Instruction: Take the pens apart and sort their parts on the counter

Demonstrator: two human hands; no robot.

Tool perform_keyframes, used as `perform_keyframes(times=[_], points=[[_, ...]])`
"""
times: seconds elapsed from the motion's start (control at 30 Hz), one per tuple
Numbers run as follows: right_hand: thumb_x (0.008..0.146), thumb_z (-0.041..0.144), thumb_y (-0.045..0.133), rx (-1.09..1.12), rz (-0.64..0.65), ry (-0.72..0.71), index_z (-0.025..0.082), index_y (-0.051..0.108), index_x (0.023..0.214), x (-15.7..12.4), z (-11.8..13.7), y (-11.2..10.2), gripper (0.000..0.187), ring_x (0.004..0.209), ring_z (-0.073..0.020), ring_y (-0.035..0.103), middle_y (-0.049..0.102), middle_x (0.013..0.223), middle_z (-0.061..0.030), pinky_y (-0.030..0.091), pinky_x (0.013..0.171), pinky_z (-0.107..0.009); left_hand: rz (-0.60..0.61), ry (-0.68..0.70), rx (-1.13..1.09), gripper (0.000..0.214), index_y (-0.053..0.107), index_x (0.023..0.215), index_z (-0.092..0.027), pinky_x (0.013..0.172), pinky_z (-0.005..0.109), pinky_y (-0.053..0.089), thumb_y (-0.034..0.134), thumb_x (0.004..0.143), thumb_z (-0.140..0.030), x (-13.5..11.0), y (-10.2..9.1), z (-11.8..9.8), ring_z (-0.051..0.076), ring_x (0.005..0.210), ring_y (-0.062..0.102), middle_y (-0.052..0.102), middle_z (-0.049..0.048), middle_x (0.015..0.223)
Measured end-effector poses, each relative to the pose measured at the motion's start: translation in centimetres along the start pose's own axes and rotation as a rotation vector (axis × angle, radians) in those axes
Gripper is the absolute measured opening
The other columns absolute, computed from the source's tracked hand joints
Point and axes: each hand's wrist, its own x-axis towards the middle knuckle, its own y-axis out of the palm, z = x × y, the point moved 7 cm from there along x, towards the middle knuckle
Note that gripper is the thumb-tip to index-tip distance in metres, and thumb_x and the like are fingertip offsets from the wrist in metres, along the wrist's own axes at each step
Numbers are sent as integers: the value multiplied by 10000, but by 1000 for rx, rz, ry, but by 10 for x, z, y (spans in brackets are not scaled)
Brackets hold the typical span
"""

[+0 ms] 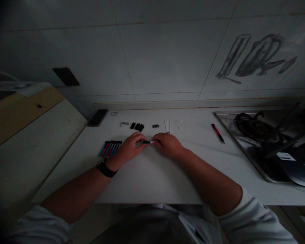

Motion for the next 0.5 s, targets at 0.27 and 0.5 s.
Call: perform_keyframes(times=[0.27,0.5], points=[[978,282,604,-7,29,-6,220,735,1050,0,3,0,162,871,-204,659,743,959,-60,454,781,-306,15,-28,-32,134,647,1019,-212,837,336,512,726,919,-255,1,1,0,199,958,630,654,46,1019],[988,291,587,-21,31,-16,203,741,1042,-1,4,-1,185,859,-203,654,739,951,-74,450,774,-303,10,-59,-70,132,657,1024,-209,860,336,510,714,935,-288,0,3,4,192,962,637,670,46,1032]])
